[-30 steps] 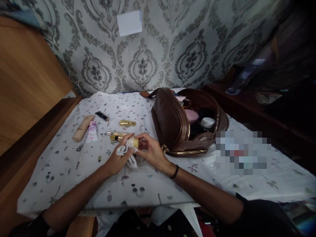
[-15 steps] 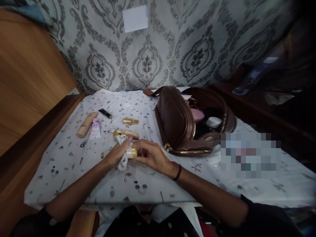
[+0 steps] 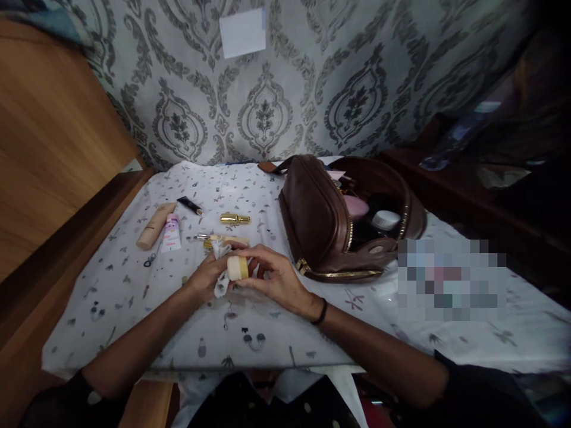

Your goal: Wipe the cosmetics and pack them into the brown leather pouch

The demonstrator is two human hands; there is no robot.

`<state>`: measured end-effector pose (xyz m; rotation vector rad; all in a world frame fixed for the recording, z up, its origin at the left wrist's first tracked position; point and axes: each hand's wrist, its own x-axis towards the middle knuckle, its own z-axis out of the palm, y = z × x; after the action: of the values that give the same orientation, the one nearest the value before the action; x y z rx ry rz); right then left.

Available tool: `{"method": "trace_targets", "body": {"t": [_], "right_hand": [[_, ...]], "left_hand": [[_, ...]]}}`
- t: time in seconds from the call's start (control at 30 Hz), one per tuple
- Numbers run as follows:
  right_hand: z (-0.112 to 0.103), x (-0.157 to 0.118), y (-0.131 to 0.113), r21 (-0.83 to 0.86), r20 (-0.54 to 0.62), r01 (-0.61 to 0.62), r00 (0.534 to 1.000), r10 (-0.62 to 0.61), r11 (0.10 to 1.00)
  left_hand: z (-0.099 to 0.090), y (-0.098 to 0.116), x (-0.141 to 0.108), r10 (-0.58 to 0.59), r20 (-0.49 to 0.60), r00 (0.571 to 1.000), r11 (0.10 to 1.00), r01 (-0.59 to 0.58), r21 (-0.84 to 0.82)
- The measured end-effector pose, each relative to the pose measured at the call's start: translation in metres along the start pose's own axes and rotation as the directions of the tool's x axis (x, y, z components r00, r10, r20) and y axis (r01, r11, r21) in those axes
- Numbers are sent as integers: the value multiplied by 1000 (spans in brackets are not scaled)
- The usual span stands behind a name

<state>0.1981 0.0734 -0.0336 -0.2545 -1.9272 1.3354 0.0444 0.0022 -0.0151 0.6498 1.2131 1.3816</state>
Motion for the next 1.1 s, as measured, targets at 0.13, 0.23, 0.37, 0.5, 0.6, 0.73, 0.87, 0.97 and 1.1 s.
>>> {"method": "trace_targets", "body": {"t": [0.13,0.23,0.37,0.5,0.6,0.73,0.87,0.97,1.1], "right_hand": [[2,4,-2,205,-2,-198,979,203,959],[2,4,-2,276,33,-248,968,248,929],[2,3,0,148,49,-240,971,235,959],[2,2,3,-2,-15,-171,985,171,985],[1,0,5,-105,-17,-125,992,124,987],[2,0,4,-213,-37,-98,995,92,972],[1,1,3,-237,-100,-102,992,80,966],[0,0,1,-249,-112,-103,991,77,963],[0,-2,1,-266,-96,-63,995,38,962]], "left_hand": [[1,-3,2,142,-72,987,990,-140,31],[2,-3,-2,121,-78,990,992,-119,30],[1,0,-8,25,51,998,999,-24,-25],[-2,3,-9,-34,108,994,999,29,44],[-7,3,-7,-15,140,990,995,1,100],[-9,5,-8,15,160,987,994,-31,100],[-8,5,-11,21,198,980,992,-44,116],[-9,2,-11,55,203,978,977,-95,190],[-16,-5,-8,93,193,977,928,-155,339]]}}
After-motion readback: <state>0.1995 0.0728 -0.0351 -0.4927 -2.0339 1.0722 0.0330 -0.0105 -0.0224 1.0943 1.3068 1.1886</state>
